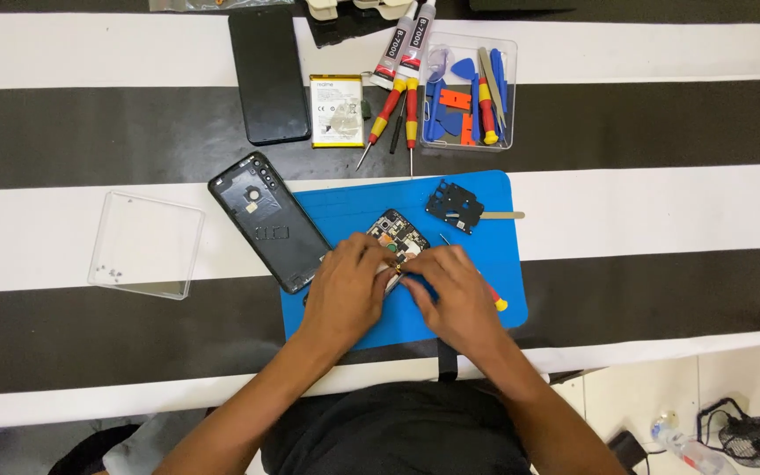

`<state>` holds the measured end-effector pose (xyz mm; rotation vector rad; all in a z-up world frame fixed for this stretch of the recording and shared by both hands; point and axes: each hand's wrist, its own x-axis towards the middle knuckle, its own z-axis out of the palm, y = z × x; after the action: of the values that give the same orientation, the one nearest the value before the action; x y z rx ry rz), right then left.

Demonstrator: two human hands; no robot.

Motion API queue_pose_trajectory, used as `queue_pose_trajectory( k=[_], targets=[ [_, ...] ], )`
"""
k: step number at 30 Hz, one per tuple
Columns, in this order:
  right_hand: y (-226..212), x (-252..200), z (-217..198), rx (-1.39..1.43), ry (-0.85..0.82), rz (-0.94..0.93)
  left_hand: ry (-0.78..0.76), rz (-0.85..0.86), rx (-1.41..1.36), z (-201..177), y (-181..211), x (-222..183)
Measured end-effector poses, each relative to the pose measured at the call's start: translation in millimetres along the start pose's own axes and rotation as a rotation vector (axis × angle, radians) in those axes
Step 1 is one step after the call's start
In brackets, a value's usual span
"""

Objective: Disassembling a mobile phone by removing internal screws and manipulating components on a repair mat.

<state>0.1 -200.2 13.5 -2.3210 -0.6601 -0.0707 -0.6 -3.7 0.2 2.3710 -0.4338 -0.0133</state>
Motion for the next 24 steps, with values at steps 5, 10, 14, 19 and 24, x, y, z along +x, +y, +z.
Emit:
queue_pose_trajectory(
  k=[5, 10, 14, 19, 24],
  targets=[
    [-6.1, 0.9, 1.3, -0.014, 0.012, -0.01, 0.064, 0.055, 0.057, 6.6, -1.4, -6.4],
    [-12.7, 0.3, -7.0, -0.066, 0.027, -0.048, 0.087, 0.14, 0.235, -5.0, 8.2, -20.9],
    [-11.5, -4.3, -4.2, -0.099, 0.009, -0.055, 0.057, 0.19, 0.293, -0.7, 9.7, -32.1],
    [-15.0, -7.3, -1.9, -0.128, 0.015, -0.042, 0.053, 0.191, 0.318, 6.7, 8.8, -37.6],
    [-18.3, -5.7, -1.3, -0.138, 0.02, -0.062, -0.056, 0.152, 0.35, 5.7, 8.7, -36.2]
  ],
)
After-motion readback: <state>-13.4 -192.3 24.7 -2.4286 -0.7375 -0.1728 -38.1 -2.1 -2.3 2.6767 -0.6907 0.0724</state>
